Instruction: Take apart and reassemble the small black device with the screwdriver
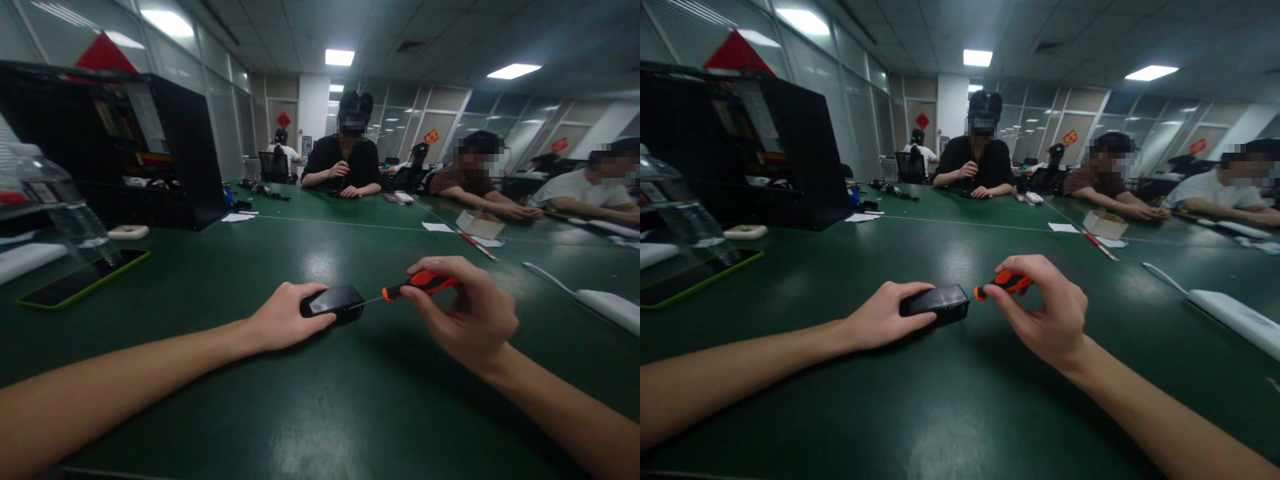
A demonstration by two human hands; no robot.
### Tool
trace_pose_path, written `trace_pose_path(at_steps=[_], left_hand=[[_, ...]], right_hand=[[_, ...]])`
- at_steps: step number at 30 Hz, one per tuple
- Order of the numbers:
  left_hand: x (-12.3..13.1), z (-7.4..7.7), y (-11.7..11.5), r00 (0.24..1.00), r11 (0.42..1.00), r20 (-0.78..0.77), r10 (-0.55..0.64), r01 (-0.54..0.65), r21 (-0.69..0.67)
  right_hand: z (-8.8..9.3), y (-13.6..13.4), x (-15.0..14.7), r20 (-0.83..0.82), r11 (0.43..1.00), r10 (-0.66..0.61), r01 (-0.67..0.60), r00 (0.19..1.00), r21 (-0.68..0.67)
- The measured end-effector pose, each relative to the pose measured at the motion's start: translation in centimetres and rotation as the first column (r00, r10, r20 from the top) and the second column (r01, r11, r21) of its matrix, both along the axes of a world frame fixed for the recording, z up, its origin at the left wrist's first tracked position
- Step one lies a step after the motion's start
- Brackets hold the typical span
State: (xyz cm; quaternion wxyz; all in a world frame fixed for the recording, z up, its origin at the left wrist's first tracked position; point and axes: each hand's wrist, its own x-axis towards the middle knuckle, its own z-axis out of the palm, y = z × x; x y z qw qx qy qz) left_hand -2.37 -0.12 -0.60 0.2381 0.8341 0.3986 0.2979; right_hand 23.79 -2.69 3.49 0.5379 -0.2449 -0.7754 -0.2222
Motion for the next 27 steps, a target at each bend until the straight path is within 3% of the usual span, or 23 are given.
trace_pose_path(at_steps=[27], left_hand=[[0.09, -0.19, 0.12, 1.000, 1.000, -0.016, -0.020, 0.020, 0.020]], right_hand=[[0.23, -0.26, 0.00, 0.008, 1.000, -0.012, 0.012, 1.000, -0.025]])
